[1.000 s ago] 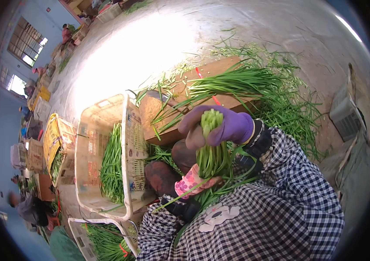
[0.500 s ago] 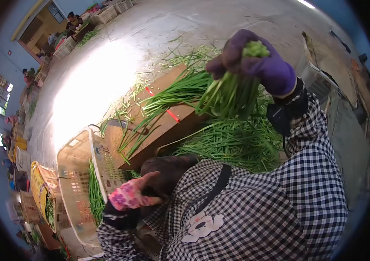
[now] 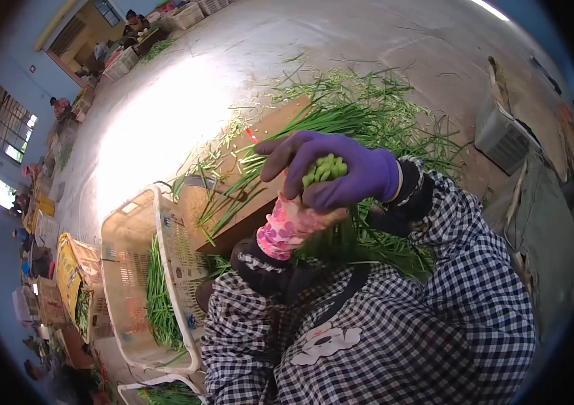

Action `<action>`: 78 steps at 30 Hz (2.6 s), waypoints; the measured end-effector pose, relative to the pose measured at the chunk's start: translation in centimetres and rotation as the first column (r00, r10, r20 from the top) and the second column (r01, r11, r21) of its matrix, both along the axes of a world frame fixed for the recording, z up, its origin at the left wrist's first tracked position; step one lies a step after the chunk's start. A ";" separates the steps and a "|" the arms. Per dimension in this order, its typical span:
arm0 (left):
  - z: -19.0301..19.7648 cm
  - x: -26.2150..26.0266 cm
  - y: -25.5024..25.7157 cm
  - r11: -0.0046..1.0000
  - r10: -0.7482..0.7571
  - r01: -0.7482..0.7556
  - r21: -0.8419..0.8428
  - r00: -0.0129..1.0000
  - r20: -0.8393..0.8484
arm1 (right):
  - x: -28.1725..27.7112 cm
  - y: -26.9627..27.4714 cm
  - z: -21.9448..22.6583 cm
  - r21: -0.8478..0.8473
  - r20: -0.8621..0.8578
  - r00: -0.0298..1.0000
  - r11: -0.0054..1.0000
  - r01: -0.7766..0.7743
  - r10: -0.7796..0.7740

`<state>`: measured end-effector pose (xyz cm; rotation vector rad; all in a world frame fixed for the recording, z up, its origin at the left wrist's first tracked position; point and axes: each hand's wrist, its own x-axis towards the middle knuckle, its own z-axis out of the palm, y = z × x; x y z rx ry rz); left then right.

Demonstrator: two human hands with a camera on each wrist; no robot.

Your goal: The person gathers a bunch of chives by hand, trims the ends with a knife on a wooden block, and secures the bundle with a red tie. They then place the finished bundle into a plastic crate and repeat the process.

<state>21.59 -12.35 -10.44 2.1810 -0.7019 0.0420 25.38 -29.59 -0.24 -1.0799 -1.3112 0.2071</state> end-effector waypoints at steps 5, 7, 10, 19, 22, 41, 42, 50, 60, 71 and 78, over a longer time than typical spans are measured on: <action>-5.1 0.2 -3.6 0.294 -0.059 -0.313 -0.903 0.937 -0.343 | -0.3 0.6 1.0 -0.218 0.547 0.802 0.884 0.414 -0.240; -2.7 -0.7 -2.5 0.648 -0.040 -0.203 -0.734 0.953 -0.299 | -0.1 0.4 2.0 -0.208 0.791 0.555 0.738 0.642 -0.259; 3.3 -2.1 -2.1 0.857 -0.191 -0.060 -0.512 0.886 -0.422 | 1.5 -0.2 5.2 -0.115 0.726 0.601 0.803 0.585 -0.335; -8.1 -5.5 3.7 0.894 0.115 -0.340 0.291 0.802 0.586 | -0.9 1.6 1.2 -0.365 0.584 0.803 0.845 0.391 -0.119; -7.6 0.6 3.5 0.770 -0.079 -0.519 0.372 0.500 0.863 | -1.3 0.2 -0.2 -0.309 0.494 0.821 0.825 0.473 -0.285; 0.1 -8.5 -0.2 0.495 -0.303 -0.319 -0.808 0.809 -0.504 | -7.9 2.0 -16.0 0.464 -0.885 0.177 0.799 0.382 0.430; 1.5 -8.5 0.7 0.463 -0.397 -0.286 -0.839 0.780 -0.485 | -7.9 1.4 -15.9 0.381 -0.924 0.162 0.847 0.372 0.345; -0.2 -8.0 1.1 0.950 -0.176 -0.167 -0.265 0.417 -0.892 | -8.5 0.5 -15.7 0.116 -0.974 0.213 0.975 0.188 0.075; -3.6 -7.8 -1.0 0.677 -0.526 -0.438 -0.591 0.275 -0.805 | -9.8 -6.0 -14.9 -0.795 -0.604 0.270 0.589 -0.145 -0.750; -5.4 -8.5 -2.4 0.604 -0.507 -0.484 -0.633 0.379 -0.774 | -10.5 -3.7 -13.6 -0.694 -0.712 0.137 0.720 0.012 -0.689; -3.7 -8.3 -2.2 0.539 -0.491 -0.585 -0.607 0.367 -0.790 | -10.4 -6.0 -18.0 -0.395 -0.903 -0.010 0.822 0.410 -0.429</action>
